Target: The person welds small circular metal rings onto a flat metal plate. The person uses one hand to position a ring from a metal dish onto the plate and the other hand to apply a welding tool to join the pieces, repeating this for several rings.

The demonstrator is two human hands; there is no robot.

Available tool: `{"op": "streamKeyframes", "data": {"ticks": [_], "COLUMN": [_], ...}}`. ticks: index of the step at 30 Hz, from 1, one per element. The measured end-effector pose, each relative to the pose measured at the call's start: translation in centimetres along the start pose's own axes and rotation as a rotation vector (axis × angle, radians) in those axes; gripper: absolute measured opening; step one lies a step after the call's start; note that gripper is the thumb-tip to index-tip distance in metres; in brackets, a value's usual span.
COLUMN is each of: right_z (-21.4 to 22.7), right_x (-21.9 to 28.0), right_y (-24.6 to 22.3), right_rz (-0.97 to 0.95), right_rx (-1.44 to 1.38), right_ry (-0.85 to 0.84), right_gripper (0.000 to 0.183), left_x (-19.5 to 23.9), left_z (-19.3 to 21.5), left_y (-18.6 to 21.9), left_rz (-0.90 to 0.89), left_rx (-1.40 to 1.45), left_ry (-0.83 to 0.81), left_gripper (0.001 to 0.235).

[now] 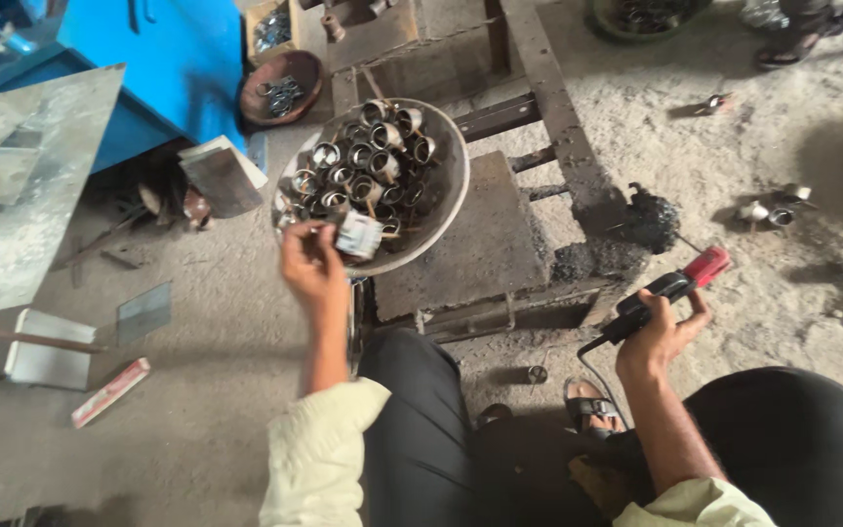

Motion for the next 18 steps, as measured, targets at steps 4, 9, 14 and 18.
{"op": "streamKeyframes", "data": {"ticks": [4,9,14,18], "right_z": [-0.2,-1.2,-3.3,-4.7], "right_x": [0.3,1.6,3.2,3.1], "right_y": [-0.2,-0.3,-1.8,-3.6], "right_rz": [0.046,0.041,0.062,0.153], "right_rx": [0.028,0.133,0.204,0.481], "right_ry": [-0.046,-0.061,-0.172,-0.203], "right_gripper": [0.064,0.071,0.078,0.084], "left_x": [8.1,16.0,14.0,11.4], "left_z": [-14.2,-27.2,-25.1,-22.2], "left_y": [-4.9,-10.7,-9.8,-4.8], "left_rz": [0.572,1.028,0.524,0.053], "left_rx": [0.531,0.741,0.383,-0.152], "left_ry": [-0.190,-0.214,-0.468,-0.545], "left_gripper": [0.016,0.017,0.006,0.014]}}
Point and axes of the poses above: each hand's wrist, its own x-axis away from the middle knuckle, its own z-axis out of the back of the hand, y = z × x, the point moved 10 cm from there along -x, towards the middle knuckle, and after that the axes turned 2 degrees about x, right-handed, at the moved point
